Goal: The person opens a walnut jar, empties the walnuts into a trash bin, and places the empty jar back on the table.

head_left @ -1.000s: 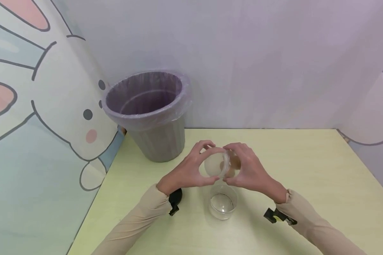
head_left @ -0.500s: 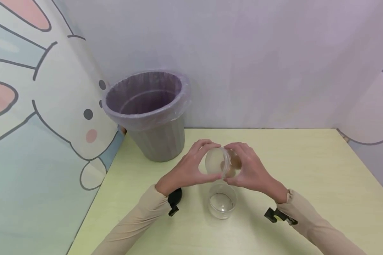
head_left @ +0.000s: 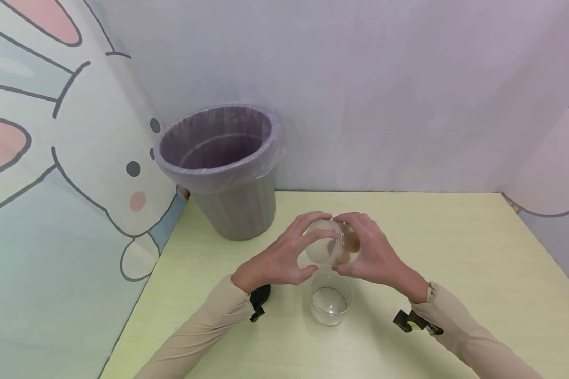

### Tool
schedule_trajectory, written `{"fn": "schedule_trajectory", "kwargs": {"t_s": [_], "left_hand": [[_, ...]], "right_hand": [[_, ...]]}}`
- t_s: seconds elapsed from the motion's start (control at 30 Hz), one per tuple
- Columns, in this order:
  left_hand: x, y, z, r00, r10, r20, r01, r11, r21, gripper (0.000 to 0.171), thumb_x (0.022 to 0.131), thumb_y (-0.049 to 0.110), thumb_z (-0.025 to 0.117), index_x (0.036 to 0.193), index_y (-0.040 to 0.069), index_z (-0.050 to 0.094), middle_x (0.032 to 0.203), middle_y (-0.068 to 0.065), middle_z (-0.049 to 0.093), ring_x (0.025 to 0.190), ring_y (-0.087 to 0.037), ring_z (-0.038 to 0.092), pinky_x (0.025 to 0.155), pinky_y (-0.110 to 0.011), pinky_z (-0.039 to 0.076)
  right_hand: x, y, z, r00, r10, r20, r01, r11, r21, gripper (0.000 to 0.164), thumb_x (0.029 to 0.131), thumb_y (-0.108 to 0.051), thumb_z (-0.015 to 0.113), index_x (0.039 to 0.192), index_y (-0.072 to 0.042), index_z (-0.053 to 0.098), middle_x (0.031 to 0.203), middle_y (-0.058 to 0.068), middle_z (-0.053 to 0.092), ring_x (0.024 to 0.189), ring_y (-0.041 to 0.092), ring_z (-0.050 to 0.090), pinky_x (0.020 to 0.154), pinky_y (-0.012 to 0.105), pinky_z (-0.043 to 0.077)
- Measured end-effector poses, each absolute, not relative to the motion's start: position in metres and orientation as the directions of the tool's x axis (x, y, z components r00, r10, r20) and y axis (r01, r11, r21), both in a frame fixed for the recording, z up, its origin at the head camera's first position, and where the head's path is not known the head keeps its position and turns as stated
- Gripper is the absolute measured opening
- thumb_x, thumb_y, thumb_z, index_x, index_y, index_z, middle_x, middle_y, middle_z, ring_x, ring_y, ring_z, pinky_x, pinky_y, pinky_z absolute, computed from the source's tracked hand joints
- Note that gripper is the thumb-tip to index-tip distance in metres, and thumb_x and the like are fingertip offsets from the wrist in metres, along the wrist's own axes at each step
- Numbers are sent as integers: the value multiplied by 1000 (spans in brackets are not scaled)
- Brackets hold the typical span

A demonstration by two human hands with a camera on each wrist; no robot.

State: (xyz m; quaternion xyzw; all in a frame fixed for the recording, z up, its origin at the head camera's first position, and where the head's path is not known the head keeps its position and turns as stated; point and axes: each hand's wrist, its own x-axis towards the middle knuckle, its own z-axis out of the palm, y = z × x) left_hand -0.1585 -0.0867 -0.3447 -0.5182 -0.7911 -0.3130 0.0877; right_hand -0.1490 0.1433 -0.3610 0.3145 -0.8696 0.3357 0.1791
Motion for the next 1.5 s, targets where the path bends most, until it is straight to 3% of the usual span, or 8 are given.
{"fn": "schedule_trajectory", "kwargs": {"t_s": [0.23,0.47,0.67,0.93,1.07,1.33,1.5], "left_hand": [[-158,-85,-347,-442,755,485,885,280,371,68,71,6,71,133,22,47,145,-7,28,137,-20,23,102,-42,37],[-158,-84,-349,-545,687,480,833,376,407,67,73,27,76,133,27,47,136,-5,35,125,-17,36,90,-29,44],[-156,-82,-350,-638,616,462,765,443,466,71,71,43,78,134,28,48,120,0,38,107,-12,41,77,-25,45],[-153,-81,-349,-694,581,426,716,492,495,72,72,52,76,135,31,47,119,3,38,101,-10,44,68,-25,46],[-154,-82,-348,-630,624,463,773,441,456,70,74,46,75,136,29,45,133,0,36,119,-13,39,86,-30,45],[-157,-83,-345,-387,741,549,918,255,302,62,72,18,70,130,21,48,143,-8,33,135,-19,27,105,-37,31],[-156,-83,-345,-337,778,531,939,233,254,66,66,3,64,128,18,49,147,-10,30,139,-23,22,110,-40,23]], "right_hand": [[-149,143,-361,-733,-437,521,-675,564,-476,84,48,-22,90,122,-12,51,116,0,56,104,23,49,82,46,42],[-149,143,-362,-727,-443,525,-681,561,-471,84,48,-23,89,122,-13,51,115,0,56,103,20,49,81,45,42],[-147,143,-361,-732,-445,516,-676,569,-468,82,49,-25,89,121,-13,51,114,0,56,101,18,48,79,44,43],[-146,143,-361,-733,-448,512,-675,574,-465,82,50,-26,89,121,-13,51,114,1,56,101,18,48,78,44,44],[-146,145,-361,-730,-445,518,-677,570,-465,83,49,-26,90,121,-12,52,114,1,56,102,18,48,80,44,43],[-146,148,-362,-729,-441,523,-680,555,-480,83,49,-22,89,122,-12,52,114,1,56,103,19,48,79,44,44],[-146,147,-361,-734,-442,516,-676,556,-484,86,47,-22,90,124,-13,51,116,2,55,105,21,49,80,45,44]]}}
